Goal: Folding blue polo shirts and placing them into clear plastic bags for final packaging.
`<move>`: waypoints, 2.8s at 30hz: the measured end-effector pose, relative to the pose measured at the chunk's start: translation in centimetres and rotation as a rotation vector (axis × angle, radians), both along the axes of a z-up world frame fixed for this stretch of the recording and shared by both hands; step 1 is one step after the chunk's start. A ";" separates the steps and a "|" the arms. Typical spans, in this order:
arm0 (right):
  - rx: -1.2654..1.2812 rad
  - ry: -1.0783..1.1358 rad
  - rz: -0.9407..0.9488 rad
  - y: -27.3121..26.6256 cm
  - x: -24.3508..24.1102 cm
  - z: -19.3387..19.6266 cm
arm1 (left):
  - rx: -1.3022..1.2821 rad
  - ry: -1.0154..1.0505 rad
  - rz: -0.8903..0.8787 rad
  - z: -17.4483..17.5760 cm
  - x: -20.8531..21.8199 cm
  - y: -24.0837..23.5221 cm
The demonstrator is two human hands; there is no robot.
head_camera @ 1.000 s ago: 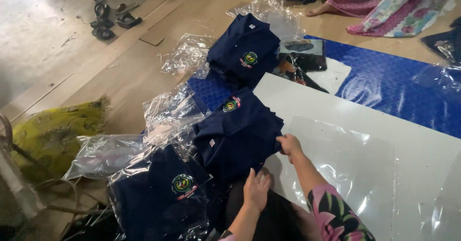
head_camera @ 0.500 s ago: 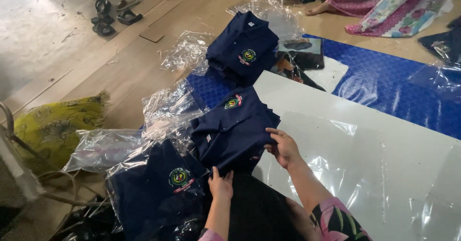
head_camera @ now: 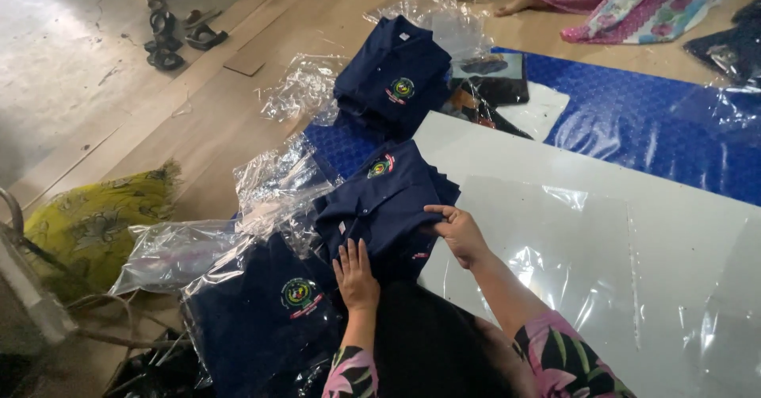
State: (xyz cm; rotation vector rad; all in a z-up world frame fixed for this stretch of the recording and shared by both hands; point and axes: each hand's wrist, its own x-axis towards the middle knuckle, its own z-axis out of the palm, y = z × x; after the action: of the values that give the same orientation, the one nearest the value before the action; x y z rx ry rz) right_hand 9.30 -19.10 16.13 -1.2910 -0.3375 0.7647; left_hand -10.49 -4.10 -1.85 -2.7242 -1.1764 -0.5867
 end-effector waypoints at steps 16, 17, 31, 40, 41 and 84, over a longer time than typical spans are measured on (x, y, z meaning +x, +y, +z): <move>-0.323 -0.725 0.321 -12.5 2.2 -5.5 | -0.353 -0.312 -0.660 8.6 -11.2 3.7; -0.317 -0.684 0.220 -11.2 3.0 -6.9 | -0.464 -0.371 -0.598 9.2 -10.0 5.2; -0.962 -0.692 0.079 6.8 9.7 -15.8 | -0.999 -0.158 -0.007 -4.1 2.1 19.2; -0.236 -0.859 -0.171 3.3 6.4 -13.0 | -1.057 0.313 -0.170 2.6 1.3 18.6; -0.109 -1.000 -0.198 2.4 5.3 -12.1 | -1.008 0.440 -0.193 3.4 1.2 18.3; -0.358 0.154 -1.251 -46.4 2.3 -8.3 | -0.514 0.821 -0.477 6.9 18.1 -34.5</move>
State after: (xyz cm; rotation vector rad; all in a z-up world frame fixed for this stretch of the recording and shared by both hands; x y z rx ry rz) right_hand 11.55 -65.46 7.83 -1.4486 0.7347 -0.1720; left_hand 7.66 -38.55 5.00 -3.1065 -0.5024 0.8743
